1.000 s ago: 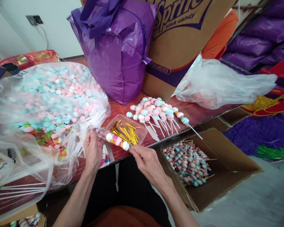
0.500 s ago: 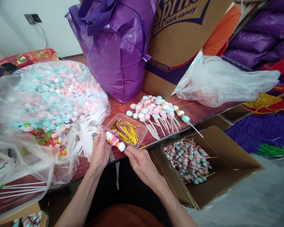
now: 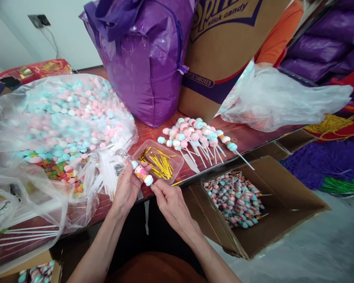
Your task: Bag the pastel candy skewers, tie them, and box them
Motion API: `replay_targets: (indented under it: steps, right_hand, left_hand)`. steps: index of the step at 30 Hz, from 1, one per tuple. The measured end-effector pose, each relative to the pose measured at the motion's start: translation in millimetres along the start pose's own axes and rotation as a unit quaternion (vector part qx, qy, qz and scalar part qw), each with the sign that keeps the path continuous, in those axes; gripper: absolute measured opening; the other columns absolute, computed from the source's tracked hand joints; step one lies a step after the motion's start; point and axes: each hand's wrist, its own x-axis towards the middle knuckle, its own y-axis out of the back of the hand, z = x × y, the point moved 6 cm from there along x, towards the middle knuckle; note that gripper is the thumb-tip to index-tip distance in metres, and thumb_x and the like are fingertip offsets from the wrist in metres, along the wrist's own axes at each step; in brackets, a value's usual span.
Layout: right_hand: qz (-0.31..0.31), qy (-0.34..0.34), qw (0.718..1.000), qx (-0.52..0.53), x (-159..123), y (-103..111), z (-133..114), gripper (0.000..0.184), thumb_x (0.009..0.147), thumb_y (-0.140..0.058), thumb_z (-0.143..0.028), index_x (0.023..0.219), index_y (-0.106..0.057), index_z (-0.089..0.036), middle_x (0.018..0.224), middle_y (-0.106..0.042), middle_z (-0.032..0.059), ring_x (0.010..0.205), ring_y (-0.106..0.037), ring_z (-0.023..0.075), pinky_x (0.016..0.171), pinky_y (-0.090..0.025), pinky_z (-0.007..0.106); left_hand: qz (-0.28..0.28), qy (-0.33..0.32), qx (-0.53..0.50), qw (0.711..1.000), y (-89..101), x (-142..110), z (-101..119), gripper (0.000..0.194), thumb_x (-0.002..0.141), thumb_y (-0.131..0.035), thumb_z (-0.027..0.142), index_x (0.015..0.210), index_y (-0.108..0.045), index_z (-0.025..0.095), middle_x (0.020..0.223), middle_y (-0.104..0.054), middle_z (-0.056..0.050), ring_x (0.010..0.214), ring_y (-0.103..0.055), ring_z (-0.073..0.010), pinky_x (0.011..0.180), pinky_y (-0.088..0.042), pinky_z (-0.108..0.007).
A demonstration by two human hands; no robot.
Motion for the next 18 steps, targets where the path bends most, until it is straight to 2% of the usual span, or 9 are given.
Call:
replay_targets:
  steps: [8,12,15,18]
  right_hand:
    - [-0.009,-0.054,0.994,0.091,11,-18,13,0.04,0.095,-0.047,-0.036,0.059,-0.049,-0.02,0.049,-0.048,-0.0047,0.05,-0.044,0.0109,0.054,-0.034,0.024]
    - [0.0,-0.063,0.992,0.107,9,-18,18,0.044,0.096,-0.048,-0.041,0.057,-0.049,-0.019,0.051,-0.05,-0.0036,0.051,-0.045,0.011,0.055,-0.035,0.025]
    - [-0.028,-0.052,0.994,0.096,-3,-12,17,0.04,0.097,-0.047,-0.041,0.065,-0.056,-0.019,0.055,-0.052,-0.0035,0.055,-0.048,0.0116,0.058,-0.036,0.025]
    - [-0.069,-0.077,0.986,0.128,-13,-12,19,0.034,0.095,-0.047,-0.04,0.074,-0.061,-0.018,0.051,-0.049,-0.0048,0.05,-0.044,0.0114,0.054,-0.034,0.024]
  left_hand:
    - [-0.034,0.017,-0.003,0.999,-8.0,-10,-13,0.034,0.082,-0.074,0.046,0.094,-0.065,0.015,0.09,-0.075,-0.007,0.089,-0.073,-0.0214,0.084,-0.056,-0.034]
    - [-0.044,0.034,0.002,0.998,-7.8,-9,-9,0.035,0.081,-0.075,0.047,0.095,-0.064,0.016,0.091,-0.075,-0.007,0.09,-0.073,-0.0218,0.082,-0.056,-0.033]
    - [-0.022,0.015,0.004,1.0,-2.7,-4,2,0.037,0.08,-0.075,0.048,0.094,-0.065,0.015,0.091,-0.074,-0.007,0.088,-0.073,-0.0215,0.081,-0.055,-0.032]
    - [-0.026,0.01,0.022,0.999,-3.2,-4,6,0.039,0.079,-0.076,0.049,0.096,-0.066,0.015,0.09,-0.074,-0.007,0.088,-0.073,-0.0216,0.078,-0.055,-0.031]
